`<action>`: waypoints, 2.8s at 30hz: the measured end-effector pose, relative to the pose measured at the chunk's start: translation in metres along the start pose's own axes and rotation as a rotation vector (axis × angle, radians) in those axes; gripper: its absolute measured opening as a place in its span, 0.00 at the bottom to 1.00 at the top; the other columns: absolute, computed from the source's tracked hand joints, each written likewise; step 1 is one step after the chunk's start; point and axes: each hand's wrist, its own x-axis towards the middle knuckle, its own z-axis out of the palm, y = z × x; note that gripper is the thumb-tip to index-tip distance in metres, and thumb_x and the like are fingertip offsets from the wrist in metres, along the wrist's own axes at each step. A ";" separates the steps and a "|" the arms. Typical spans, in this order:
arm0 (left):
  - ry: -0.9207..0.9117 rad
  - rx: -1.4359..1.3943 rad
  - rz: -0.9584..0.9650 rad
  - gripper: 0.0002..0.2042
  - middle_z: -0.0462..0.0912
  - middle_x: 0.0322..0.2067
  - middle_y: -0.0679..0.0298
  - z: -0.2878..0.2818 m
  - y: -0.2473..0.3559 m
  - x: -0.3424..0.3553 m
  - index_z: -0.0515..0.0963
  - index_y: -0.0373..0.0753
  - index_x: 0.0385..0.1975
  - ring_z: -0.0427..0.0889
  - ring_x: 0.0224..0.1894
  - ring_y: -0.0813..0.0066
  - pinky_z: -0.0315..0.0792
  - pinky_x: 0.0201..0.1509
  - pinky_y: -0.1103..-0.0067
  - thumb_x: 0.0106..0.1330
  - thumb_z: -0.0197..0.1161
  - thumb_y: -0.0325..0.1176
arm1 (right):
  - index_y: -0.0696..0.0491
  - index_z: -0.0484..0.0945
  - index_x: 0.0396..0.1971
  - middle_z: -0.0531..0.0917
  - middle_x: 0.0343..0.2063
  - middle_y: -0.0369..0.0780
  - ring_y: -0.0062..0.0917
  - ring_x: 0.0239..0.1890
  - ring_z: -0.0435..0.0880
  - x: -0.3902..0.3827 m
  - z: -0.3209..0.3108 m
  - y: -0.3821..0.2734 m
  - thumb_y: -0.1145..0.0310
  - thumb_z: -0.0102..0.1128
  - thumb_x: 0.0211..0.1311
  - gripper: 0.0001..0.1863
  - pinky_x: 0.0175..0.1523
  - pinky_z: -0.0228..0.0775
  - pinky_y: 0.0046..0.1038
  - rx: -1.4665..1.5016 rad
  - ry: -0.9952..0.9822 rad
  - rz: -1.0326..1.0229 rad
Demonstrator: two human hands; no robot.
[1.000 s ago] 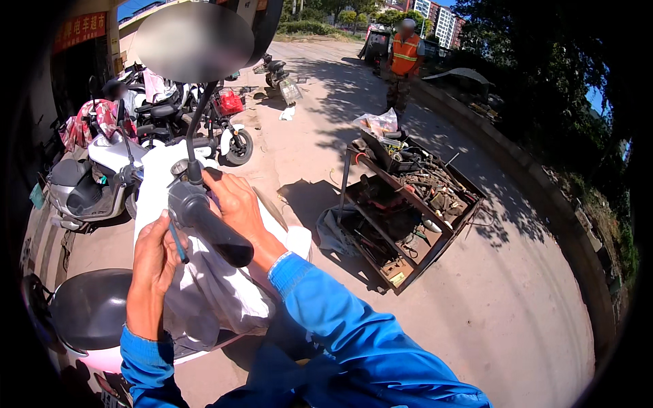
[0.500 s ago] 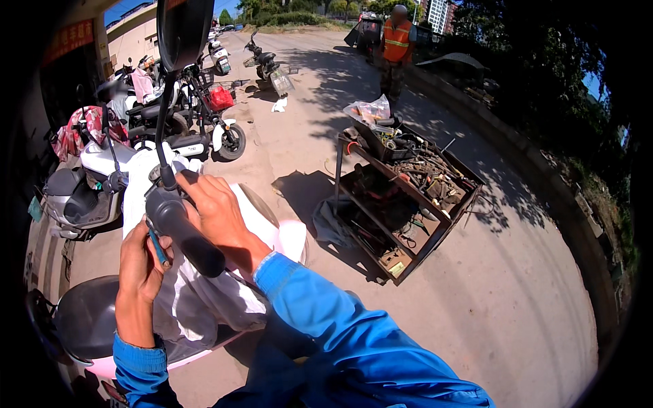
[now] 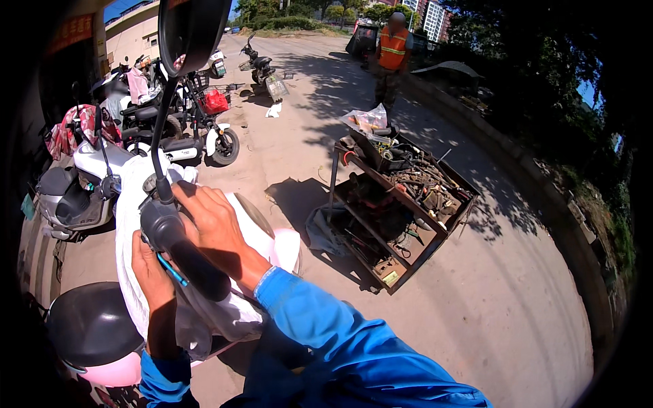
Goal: The person works on the handlebar assembly of a pink scooter, using a screwdriver to adjust components near the throttle and brake lever. They manipulate the handlebar grip and a white protective cover while performing the repair.
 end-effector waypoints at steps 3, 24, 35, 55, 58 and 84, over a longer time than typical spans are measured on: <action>0.046 -0.193 -0.128 0.17 0.73 0.26 0.70 0.007 -0.006 -0.008 0.73 0.38 0.61 0.68 0.23 0.86 0.62 0.26 0.86 0.84 0.45 0.41 | 0.61 0.77 0.56 0.82 0.43 0.51 0.49 0.45 0.79 0.002 -0.002 -0.003 0.80 0.66 0.53 0.27 0.54 0.70 0.43 -0.018 -0.011 0.005; 0.111 -0.160 0.094 0.20 0.71 0.26 0.70 -0.005 -0.019 0.017 0.75 0.37 0.41 0.66 0.27 0.85 0.63 0.33 0.84 0.82 0.48 0.49 | 0.60 0.79 0.58 0.83 0.39 0.47 0.43 0.40 0.81 -0.004 0.005 0.005 0.74 0.68 0.56 0.27 0.49 0.72 0.37 -0.129 -0.100 0.026; -0.078 0.133 -0.060 0.22 0.70 0.22 0.69 -0.012 0.054 0.012 0.74 0.37 0.35 0.64 0.24 0.83 0.61 0.30 0.80 0.84 0.45 0.49 | 0.61 0.80 0.50 0.85 0.35 0.50 0.48 0.38 0.86 -0.001 0.001 -0.004 0.74 0.63 0.59 0.18 0.44 0.76 0.40 -0.157 -0.115 0.063; -0.041 0.123 0.001 0.20 0.69 0.21 0.70 0.023 0.039 0.019 0.74 0.38 0.32 0.67 0.23 0.80 0.64 0.28 0.78 0.83 0.48 0.47 | 0.58 0.79 0.58 0.84 0.41 0.47 0.43 0.44 0.83 -0.005 -0.012 0.007 0.73 0.70 0.54 0.28 0.52 0.72 0.39 -0.142 -0.105 0.057; 0.024 -0.020 -0.080 0.21 0.65 0.23 0.75 0.013 0.024 0.020 0.71 0.36 0.34 0.63 0.25 0.83 0.60 0.29 0.79 0.85 0.44 0.47 | 0.56 0.79 0.57 0.84 0.41 0.46 0.42 0.44 0.82 -0.002 0.002 0.002 0.75 0.69 0.53 0.28 0.51 0.71 0.39 -0.144 -0.086 0.023; 0.054 -0.101 0.044 0.18 0.67 0.22 0.75 -0.023 0.004 0.033 0.73 0.38 0.37 0.63 0.23 0.90 0.56 0.26 0.87 0.83 0.49 0.46 | 0.56 0.80 0.56 0.83 0.38 0.44 0.41 0.42 0.81 0.000 0.011 0.001 0.78 0.71 0.49 0.30 0.48 0.70 0.38 -0.165 -0.037 -0.049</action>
